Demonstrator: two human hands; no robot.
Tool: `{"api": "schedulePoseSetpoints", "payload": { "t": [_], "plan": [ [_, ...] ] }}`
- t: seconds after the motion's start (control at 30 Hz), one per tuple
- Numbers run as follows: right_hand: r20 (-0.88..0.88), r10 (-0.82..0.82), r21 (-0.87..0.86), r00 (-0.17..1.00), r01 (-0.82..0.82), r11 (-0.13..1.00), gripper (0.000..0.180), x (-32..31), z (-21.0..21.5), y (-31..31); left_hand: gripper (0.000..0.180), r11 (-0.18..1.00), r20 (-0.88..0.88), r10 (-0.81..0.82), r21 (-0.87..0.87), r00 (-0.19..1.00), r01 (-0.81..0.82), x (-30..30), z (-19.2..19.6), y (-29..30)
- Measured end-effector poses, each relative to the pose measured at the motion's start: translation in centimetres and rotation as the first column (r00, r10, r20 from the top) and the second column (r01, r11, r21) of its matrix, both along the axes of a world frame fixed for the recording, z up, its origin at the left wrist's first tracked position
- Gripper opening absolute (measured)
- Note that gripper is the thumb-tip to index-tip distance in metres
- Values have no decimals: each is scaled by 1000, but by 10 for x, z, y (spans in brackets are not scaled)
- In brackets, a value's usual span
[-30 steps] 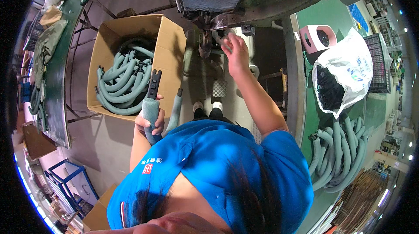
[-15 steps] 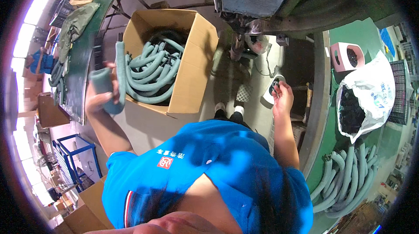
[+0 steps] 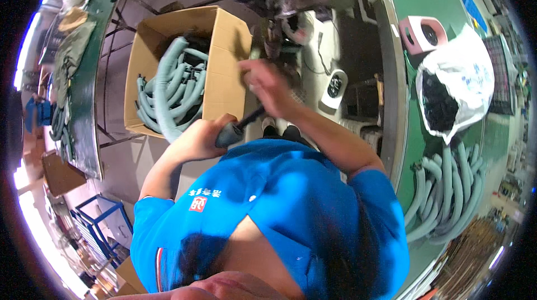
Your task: The person repeatedly picks up gray foam tubes and black plastic end caps, inserts the caps into the tube ends, and places the assembled units into a cardboard box. The process is repeated continuously throughout the clip.
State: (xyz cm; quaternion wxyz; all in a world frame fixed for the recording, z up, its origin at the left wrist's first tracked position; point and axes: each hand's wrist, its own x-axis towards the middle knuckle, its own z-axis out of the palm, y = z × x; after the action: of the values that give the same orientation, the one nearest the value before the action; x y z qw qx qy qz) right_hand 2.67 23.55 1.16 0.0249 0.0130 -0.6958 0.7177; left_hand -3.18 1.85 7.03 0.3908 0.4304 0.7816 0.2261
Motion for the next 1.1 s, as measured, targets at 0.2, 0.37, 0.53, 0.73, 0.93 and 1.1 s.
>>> {"api": "schedulePoseSetpoints", "payload": {
  "t": [0.2, 0.37, 0.53, 0.73, 0.93, 1.1],
  "plan": [
    [180, 450, -426, 875, -343, 838, 54, 35, 7, -43, 45, 996, 80, 82, 23, 993, -84, 35, -9, -18],
    [165, 508, -224, 845, -470, 854, 59, 45, 0, -54, 32, 994, 72, 103, 21, 992, -104, 52, -26, -22],
    [63, 415, -5, 908, -415, 910, 56, 39, 4, -52, 22, 998, -115, 53, -23, 992, -56, 50, -18, -10],
    [197, 18, -260, 980, 35, 965, 51, 45, -26, -28, 36, 971, -378, 227, 19, 898, -238, 32, -12, -5],
    [347, -373, -196, 861, 456, 868, 31, 100, -69, 36, 61, 854, -658, 324, -106, 680, -509, -30, -36, -32],
    [284, -578, 229, 765, 531, 815, 32, 154, -73, 67, 84, 858, -760, 205, -164, 617, -487, -109, -142, -101]
  ]
}}
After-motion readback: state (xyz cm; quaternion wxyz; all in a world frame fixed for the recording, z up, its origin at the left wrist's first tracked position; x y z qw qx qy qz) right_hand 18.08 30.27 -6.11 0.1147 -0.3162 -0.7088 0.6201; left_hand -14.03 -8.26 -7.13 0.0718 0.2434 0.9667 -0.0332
